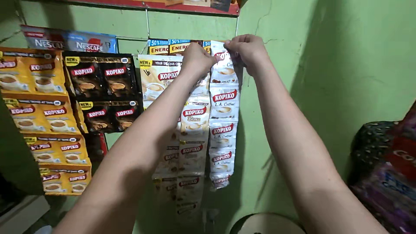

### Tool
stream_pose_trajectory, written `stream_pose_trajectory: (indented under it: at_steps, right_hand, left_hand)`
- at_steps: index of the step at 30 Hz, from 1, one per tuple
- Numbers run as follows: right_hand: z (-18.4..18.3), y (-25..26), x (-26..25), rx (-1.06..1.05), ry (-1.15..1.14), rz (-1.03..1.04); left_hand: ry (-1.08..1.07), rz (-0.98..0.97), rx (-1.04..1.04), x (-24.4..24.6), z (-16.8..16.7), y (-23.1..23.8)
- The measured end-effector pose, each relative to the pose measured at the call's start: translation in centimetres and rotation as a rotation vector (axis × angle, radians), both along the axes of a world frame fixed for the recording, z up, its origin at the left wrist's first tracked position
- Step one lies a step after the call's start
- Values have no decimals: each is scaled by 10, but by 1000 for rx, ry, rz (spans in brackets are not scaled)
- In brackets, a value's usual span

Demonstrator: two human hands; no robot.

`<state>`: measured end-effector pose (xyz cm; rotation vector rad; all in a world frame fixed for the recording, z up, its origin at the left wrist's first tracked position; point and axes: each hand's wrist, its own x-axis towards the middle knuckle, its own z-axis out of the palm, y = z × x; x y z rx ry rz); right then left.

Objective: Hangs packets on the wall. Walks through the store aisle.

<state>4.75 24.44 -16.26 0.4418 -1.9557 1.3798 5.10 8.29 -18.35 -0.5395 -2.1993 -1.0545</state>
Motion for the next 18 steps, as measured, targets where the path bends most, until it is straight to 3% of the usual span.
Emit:
stream_pose_trajectory:
  at_steps: [4, 7, 9, 11, 15, 18]
  right_hand:
    - [3, 7, 1, 125, -50, -68]
    - [10, 3, 6, 334, -20, -302]
    - [12, 0, 10, 507, -22, -450]
    - [5, 1, 6, 614, -19, -471]
    - [-21, 4, 0, 592, 53, -428]
    - [-64, 6, 3, 420, 122, -310]
  left_hand:
    - [-49, 38, 84, -7, 1, 5]
    - [-43, 76, 105, -8, 4, 7]
    - [-34, 140, 54, -5, 3, 10]
    - [-26, 209, -39, 4, -3, 10]
    - [12, 254, -164, 17, -25, 6]
    - [-1, 123, -146, 16, -73, 2]
